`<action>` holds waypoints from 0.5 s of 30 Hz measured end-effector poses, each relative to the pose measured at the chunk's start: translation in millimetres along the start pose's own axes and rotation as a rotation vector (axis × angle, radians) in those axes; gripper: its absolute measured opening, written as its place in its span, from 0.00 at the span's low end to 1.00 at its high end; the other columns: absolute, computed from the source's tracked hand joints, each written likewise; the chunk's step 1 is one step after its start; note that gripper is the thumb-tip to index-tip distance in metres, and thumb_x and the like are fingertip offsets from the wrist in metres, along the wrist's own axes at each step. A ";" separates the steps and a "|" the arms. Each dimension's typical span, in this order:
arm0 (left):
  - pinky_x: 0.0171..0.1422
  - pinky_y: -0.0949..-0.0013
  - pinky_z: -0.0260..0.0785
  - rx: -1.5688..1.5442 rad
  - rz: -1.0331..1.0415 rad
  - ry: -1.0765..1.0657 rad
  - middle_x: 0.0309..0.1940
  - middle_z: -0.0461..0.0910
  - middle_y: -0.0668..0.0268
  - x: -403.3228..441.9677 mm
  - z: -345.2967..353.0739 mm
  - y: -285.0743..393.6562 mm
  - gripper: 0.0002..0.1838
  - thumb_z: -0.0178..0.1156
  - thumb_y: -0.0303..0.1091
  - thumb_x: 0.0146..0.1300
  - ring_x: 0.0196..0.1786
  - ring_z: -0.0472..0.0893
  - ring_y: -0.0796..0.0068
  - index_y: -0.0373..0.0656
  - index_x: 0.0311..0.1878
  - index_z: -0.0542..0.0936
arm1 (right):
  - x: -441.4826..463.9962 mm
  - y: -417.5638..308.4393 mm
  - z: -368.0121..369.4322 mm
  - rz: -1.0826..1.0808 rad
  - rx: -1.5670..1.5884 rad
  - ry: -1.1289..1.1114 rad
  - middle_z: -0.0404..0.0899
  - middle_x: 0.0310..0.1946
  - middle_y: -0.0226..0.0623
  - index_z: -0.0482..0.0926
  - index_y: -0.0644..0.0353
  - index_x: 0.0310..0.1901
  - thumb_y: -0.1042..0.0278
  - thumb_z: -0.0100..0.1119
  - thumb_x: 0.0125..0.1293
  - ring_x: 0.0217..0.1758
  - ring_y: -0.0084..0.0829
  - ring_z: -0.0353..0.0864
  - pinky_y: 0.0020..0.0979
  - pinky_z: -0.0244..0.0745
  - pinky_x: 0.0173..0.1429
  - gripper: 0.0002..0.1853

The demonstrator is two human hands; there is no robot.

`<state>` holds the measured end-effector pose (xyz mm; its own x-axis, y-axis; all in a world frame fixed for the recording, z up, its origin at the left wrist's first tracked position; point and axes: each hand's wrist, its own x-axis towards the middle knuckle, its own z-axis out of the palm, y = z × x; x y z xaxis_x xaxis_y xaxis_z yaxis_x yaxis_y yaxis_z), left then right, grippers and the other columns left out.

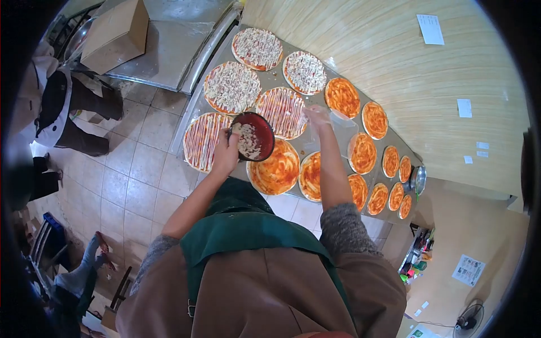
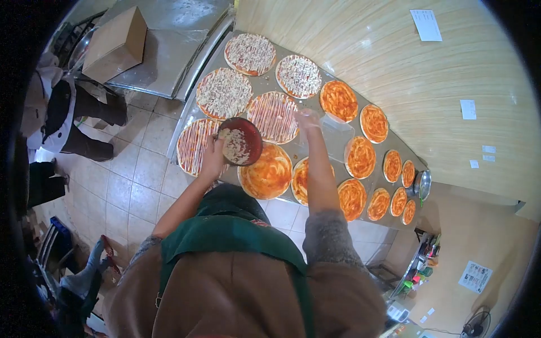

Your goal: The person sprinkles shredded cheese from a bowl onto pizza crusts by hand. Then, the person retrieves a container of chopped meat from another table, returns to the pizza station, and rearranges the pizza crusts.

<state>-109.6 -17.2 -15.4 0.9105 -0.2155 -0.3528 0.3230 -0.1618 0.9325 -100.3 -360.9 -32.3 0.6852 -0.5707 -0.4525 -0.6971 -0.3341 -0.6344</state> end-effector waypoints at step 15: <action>0.58 0.67 0.63 -0.082 -0.009 0.192 0.46 0.75 0.53 -14.2 -54.2 5.3 0.23 0.45 0.44 0.68 0.51 0.73 0.66 0.35 0.57 0.65 | 84.1 -39.7 47.6 -0.489 -0.803 0.134 0.82 0.37 0.43 0.84 0.53 0.30 0.64 0.56 0.54 0.43 0.40 0.82 0.37 0.74 0.51 0.08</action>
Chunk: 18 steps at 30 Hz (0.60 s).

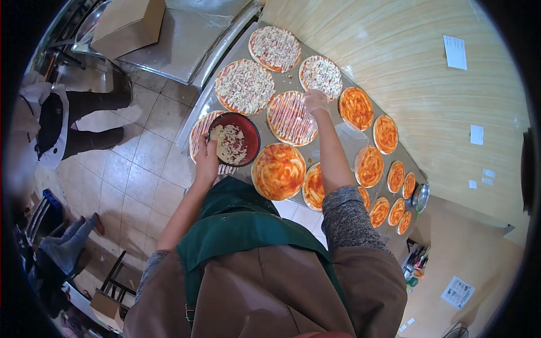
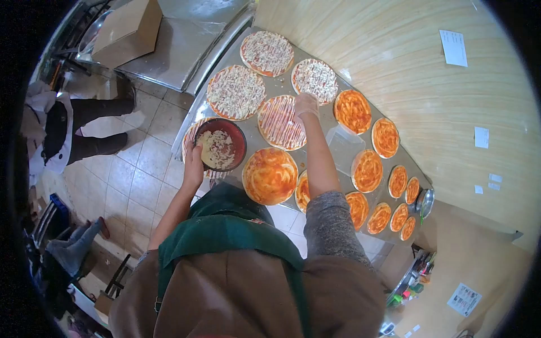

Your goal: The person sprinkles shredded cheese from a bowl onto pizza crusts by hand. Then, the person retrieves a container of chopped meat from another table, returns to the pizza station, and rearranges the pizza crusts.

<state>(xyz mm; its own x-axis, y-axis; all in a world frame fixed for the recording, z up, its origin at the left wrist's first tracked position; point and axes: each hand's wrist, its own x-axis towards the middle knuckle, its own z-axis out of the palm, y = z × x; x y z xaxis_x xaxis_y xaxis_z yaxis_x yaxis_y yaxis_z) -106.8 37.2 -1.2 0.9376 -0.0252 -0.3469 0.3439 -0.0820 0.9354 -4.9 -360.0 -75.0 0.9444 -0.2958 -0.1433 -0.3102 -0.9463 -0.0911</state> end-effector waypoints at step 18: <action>0.60 0.67 0.61 0.028 0.031 -0.028 0.49 0.74 0.51 -22.6 -18.2 1.5 0.22 0.45 0.41 0.69 0.54 0.72 0.64 0.34 0.58 0.65 | -40.3 -82.7 15.7 -0.167 0.084 0.020 0.80 0.37 0.50 0.81 0.60 0.36 0.68 0.51 0.58 0.41 0.44 0.81 0.39 0.76 0.46 0.10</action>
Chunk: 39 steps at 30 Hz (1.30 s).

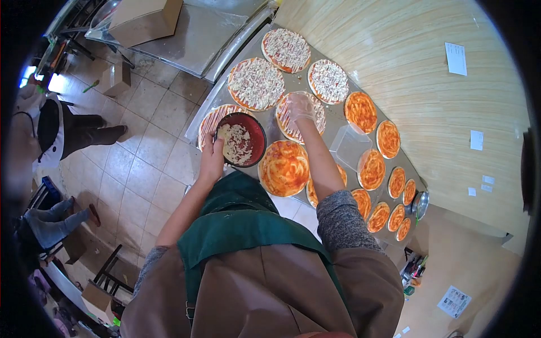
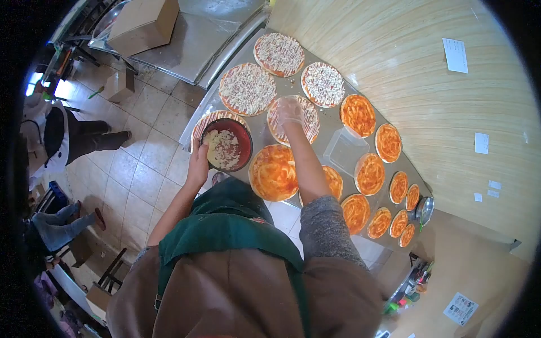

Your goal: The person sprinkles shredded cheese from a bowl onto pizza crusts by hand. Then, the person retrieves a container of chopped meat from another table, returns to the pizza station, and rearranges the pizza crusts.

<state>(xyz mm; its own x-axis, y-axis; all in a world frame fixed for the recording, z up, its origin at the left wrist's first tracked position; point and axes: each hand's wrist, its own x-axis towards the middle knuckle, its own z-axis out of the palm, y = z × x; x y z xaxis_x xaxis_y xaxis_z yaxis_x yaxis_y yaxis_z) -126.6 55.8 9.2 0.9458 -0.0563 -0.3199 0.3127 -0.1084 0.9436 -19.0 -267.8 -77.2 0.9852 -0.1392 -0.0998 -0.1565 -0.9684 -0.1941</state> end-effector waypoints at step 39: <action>0.56 0.60 0.65 0.240 0.053 -0.153 0.41 0.77 0.44 -14.7 42.4 -1.4 0.27 0.46 0.50 0.65 0.48 0.77 0.51 0.36 0.58 0.66 | -108.4 29.9 -83.1 0.221 -0.004 -0.018 0.81 0.36 0.46 0.82 0.58 0.36 0.60 0.50 0.64 0.40 0.41 0.81 0.41 0.75 0.45 0.13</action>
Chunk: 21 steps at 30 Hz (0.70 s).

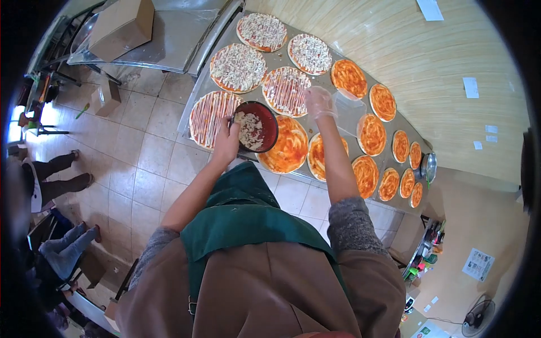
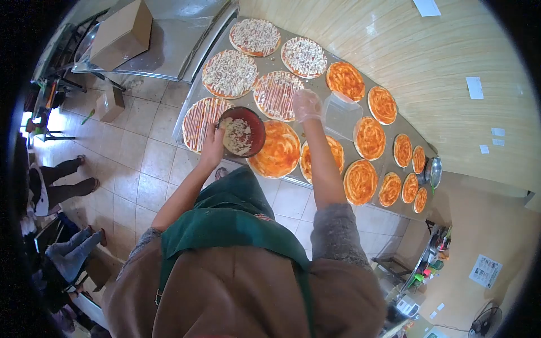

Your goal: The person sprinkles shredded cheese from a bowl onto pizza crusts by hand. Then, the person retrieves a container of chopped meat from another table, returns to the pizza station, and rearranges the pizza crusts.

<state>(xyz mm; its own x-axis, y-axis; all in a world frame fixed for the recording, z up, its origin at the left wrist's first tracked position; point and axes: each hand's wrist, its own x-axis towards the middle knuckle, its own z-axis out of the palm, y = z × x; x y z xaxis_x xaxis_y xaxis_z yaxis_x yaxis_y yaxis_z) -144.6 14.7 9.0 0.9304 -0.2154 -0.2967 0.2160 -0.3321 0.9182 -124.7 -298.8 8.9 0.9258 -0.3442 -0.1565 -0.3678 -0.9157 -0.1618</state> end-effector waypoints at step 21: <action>0.51 0.55 0.67 -0.042 0.027 -0.063 0.39 0.78 0.41 21.7 31.6 29.2 0.28 0.45 0.51 0.67 0.45 0.78 0.43 0.33 0.56 0.65 | -76.1 -94.0 -26.0 0.217 1.481 -0.553 0.70 0.24 0.23 0.75 0.55 0.35 0.65 0.59 0.63 0.27 0.15 0.68 0.19 0.62 0.30 0.05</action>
<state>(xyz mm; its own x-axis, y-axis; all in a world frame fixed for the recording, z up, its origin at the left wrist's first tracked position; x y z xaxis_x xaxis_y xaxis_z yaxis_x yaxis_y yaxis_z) -127.5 -28.7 21.1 0.9158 -0.2813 -0.2867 0.2047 -0.2873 0.9357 -158.3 -191.9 61.4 0.8237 -0.0191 -0.5667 -0.5444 0.2530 -0.7998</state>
